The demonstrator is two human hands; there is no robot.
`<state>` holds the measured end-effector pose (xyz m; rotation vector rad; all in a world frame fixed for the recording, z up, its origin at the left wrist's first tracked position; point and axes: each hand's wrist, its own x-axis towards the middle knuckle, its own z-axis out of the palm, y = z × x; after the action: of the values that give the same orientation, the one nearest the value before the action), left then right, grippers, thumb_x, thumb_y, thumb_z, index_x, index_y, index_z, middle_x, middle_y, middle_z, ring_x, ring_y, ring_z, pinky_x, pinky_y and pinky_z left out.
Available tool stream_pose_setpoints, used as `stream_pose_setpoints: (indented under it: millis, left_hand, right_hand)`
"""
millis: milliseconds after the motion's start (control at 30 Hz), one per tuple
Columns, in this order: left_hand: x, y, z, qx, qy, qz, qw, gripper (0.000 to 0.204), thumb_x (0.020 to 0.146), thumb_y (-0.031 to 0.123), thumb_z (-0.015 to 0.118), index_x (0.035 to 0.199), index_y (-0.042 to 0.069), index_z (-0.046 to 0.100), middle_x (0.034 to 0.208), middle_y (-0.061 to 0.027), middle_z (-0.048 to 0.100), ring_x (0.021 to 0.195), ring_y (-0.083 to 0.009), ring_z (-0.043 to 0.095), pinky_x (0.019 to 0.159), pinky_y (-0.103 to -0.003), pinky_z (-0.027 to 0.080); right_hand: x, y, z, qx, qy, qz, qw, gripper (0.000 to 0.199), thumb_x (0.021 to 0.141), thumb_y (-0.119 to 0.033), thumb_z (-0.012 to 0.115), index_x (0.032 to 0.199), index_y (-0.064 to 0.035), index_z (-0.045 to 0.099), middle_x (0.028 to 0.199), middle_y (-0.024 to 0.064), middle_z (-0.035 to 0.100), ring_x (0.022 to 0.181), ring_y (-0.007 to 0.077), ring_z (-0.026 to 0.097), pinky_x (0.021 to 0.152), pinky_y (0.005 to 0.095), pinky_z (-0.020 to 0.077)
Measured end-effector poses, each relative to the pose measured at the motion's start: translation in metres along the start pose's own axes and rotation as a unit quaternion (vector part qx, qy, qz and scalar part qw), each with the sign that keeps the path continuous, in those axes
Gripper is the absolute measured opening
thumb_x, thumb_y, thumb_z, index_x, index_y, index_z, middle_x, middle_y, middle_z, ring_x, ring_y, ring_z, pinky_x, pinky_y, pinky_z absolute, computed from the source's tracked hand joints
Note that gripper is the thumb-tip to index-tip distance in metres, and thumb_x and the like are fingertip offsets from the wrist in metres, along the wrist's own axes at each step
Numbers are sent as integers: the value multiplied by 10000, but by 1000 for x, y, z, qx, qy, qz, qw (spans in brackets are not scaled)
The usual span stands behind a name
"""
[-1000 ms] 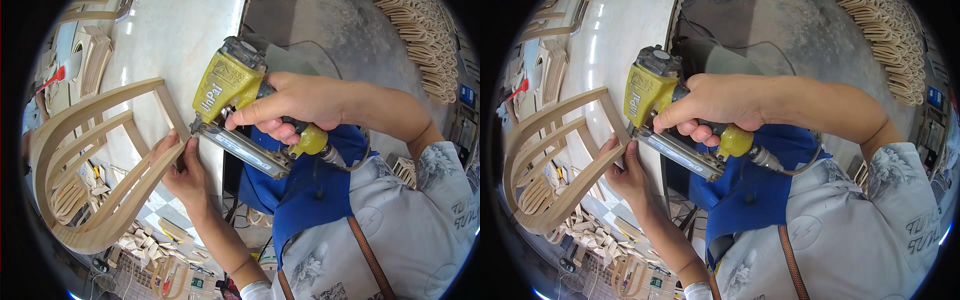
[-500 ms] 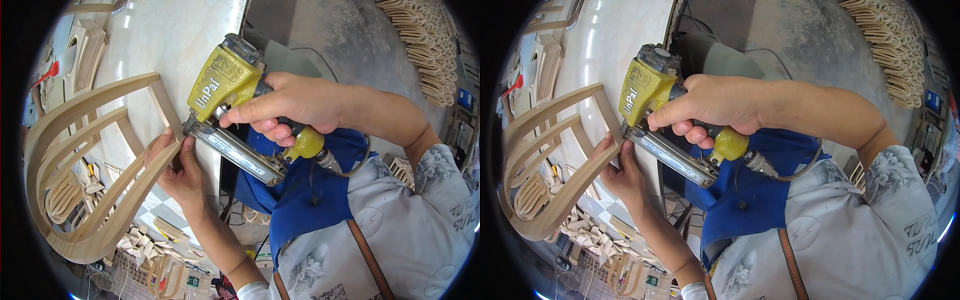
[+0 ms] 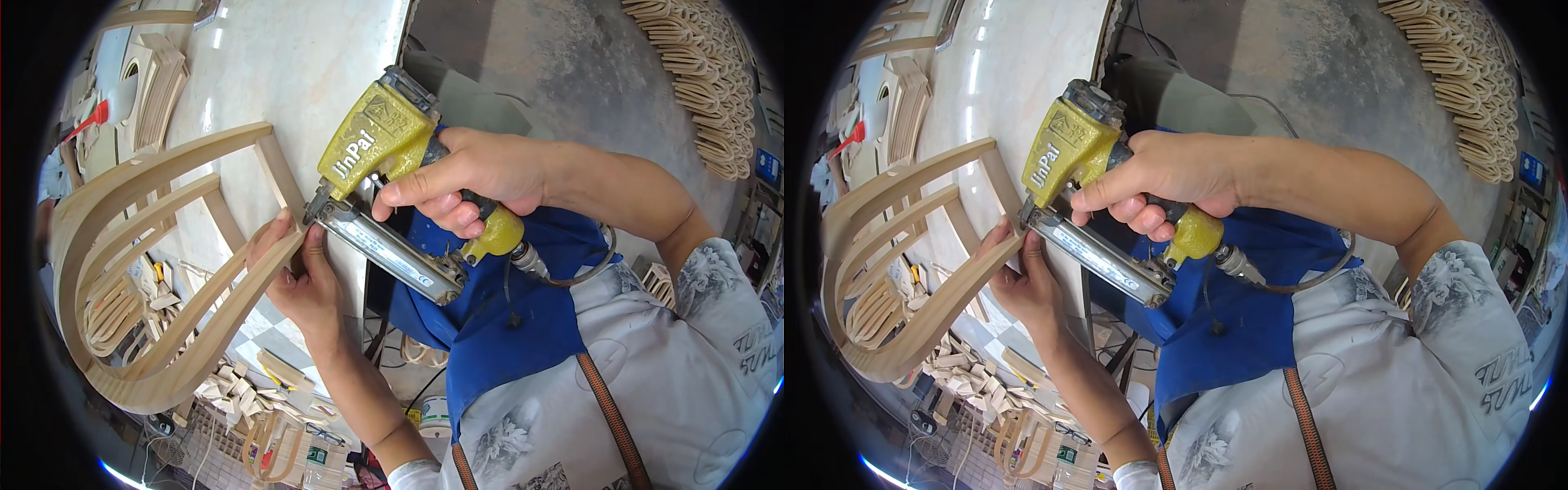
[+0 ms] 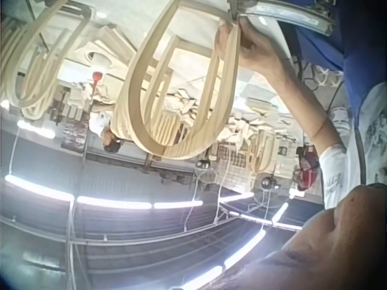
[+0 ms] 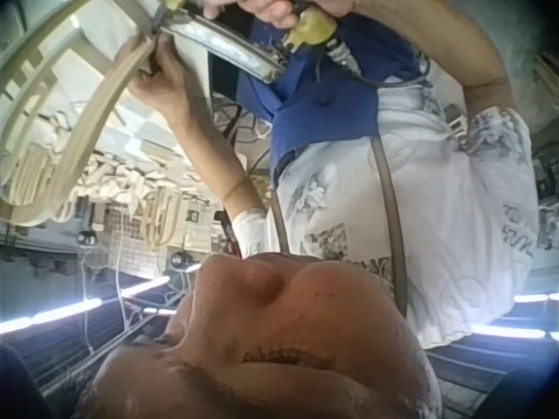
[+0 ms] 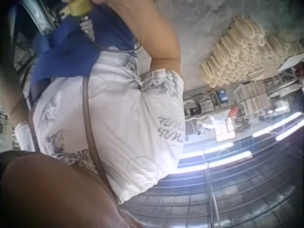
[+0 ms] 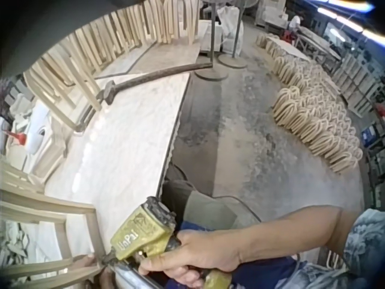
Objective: Assembling wooden chair backs using a pneumatic nail gun and wood pieces.
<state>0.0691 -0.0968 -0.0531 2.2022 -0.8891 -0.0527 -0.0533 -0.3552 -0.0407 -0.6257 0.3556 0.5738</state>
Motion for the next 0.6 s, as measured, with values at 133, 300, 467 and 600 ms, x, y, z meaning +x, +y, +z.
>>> stream_pose_setpoints:
  millis: [133,300,467,600]
  left_hand:
    - [1,0,-1,6,-2,8,1000,396,956,-68,721,1333,-26,606,1295,-147,618,1213,-244,621,1088,-374,489]
    - [0,-4,-1,7,-5,13,1000,394,956,-65,725,1331,-24,609,1297,-147,618,1214,-245,621,1091,-373,485]
    - [5,3,-7,-15,16,18,1000,408,886,-53,794,1270,4,667,1215,-161,651,1133,-290,627,1013,-393,500]
    - [11,13,-31,6,-105,27,994,399,995,-93,592,1391,-40,590,1346,-157,630,1274,-239,605,1131,-372,444]
  right_hand:
    - [0,0,-1,16,-9,10,1000,344,1050,-310,675,1165,13,674,614,-74,398,504,58,430,470,264,373]
    - [1,1,-2,15,-1,4,1000,328,1032,-295,704,1146,12,672,610,-74,404,501,59,438,454,266,374]
    - [-3,-21,-5,5,-6,-7,1000,333,1024,-296,718,1145,13,683,612,-60,435,497,68,435,449,281,382]
    - [-42,-83,23,-412,163,-75,893,279,940,-223,731,789,3,666,642,50,608,511,153,566,503,334,465]
